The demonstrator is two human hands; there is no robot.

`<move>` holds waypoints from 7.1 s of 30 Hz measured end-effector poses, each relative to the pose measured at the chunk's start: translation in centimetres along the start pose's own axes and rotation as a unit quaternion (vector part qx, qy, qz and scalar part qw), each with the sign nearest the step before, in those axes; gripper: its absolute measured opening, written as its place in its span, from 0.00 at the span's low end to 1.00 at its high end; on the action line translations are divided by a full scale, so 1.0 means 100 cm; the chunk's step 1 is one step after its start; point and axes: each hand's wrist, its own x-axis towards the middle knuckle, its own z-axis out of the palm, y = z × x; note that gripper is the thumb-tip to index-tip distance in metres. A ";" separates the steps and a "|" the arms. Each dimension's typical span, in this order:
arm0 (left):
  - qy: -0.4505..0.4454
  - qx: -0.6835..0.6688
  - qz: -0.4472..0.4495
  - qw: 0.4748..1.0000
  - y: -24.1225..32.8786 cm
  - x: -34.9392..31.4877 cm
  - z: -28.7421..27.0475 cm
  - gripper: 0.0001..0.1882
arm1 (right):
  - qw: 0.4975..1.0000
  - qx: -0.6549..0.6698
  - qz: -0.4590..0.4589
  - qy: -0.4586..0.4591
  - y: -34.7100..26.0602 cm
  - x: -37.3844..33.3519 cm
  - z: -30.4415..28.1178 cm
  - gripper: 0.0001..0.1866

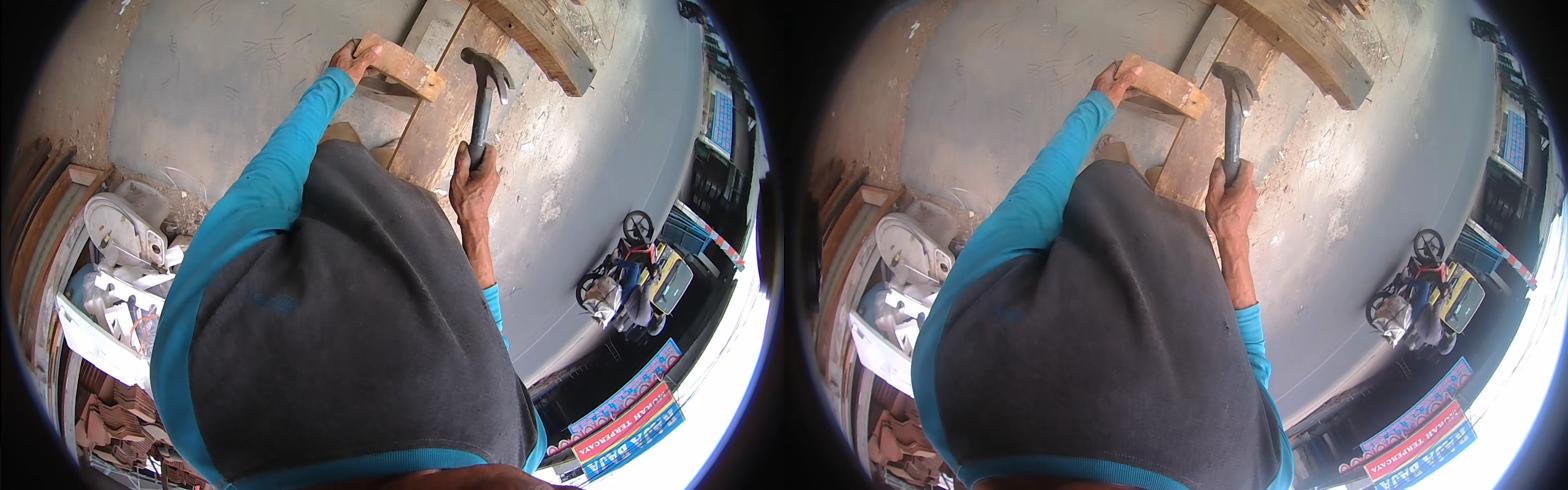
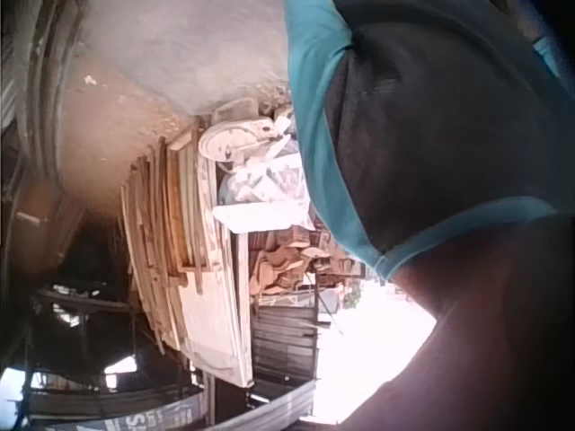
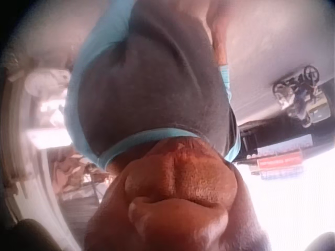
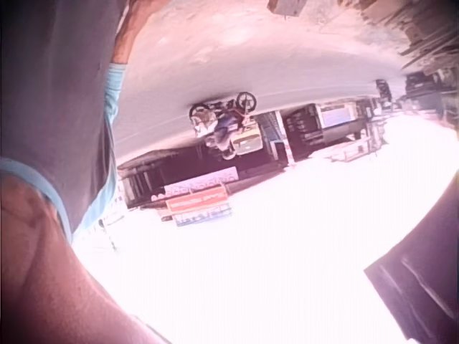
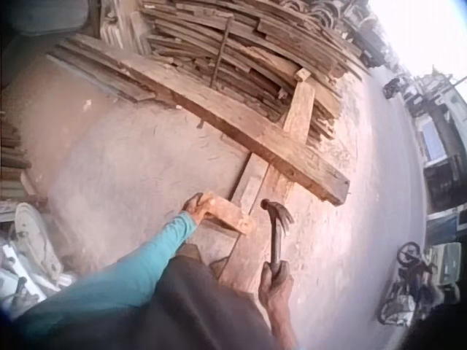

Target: The person uses a hammer to strike a small wooden block against a larger plank, then walks to a pile of lumber to select and move planks. The person continues hammering the block and later lifts and repositions a long plank.

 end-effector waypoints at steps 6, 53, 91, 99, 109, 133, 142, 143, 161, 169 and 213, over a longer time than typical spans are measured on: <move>-0.006 -0.014 0.000 1.000 -0.007 -0.011 0.001 0.33 | 0.989 0.074 -0.103 0.077 0.039 -0.017 0.019 0.12; 0.001 -0.067 -0.064 0.996 -0.003 -0.006 -0.005 0.35 | 0.995 0.035 0.049 -0.081 0.059 0.004 0.041 0.20; -0.247 0.284 -0.042 0.925 0.022 -0.050 0.058 0.41 | 0.985 0.100 0.131 -0.053 0.032 -0.001 0.006 0.21; -0.224 0.466 0.037 0.855 0.003 -0.037 0.056 0.28 | 0.992 0.108 0.062 0.036 0.000 0.001 -0.031 0.18; -0.236 0.478 0.039 0.845 0.025 -0.043 0.053 0.26 | 0.988 0.032 0.104 -0.107 0.030 0.006 -0.005 0.19; -0.286 0.464 0.080 0.835 0.009 -0.016 0.045 0.25 | 0.982 0.155 0.015 0.109 0.025 0.020 0.000 0.15; -0.294 0.452 0.075 0.839 0.011 -0.012 0.041 0.25 | 0.984 0.111 0.134 -0.038 0.025 0.020 -0.003 0.18; -0.287 0.455 0.068 0.840 0.006 -0.012 0.036 0.25 | 0.981 0.139 0.136 -0.011 0.019 0.020 -0.002 0.18; -0.043 0.220 0.135 0.965 0.073 -0.041 0.048 0.25 | 0.858 0.486 0.048 -0.160 0.033 0.024 -0.069 0.28; -0.062 -0.006 0.165 0.984 0.091 -0.049 0.091 0.21 | 0.837 0.521 -0.136 -0.099 -0.001 0.005 -0.149 0.29; -0.137 0.327 0.172 0.919 0.084 -0.119 0.058 0.26 | 0.723 0.666 -0.138 0.123 -0.045 0.113 -0.143 0.11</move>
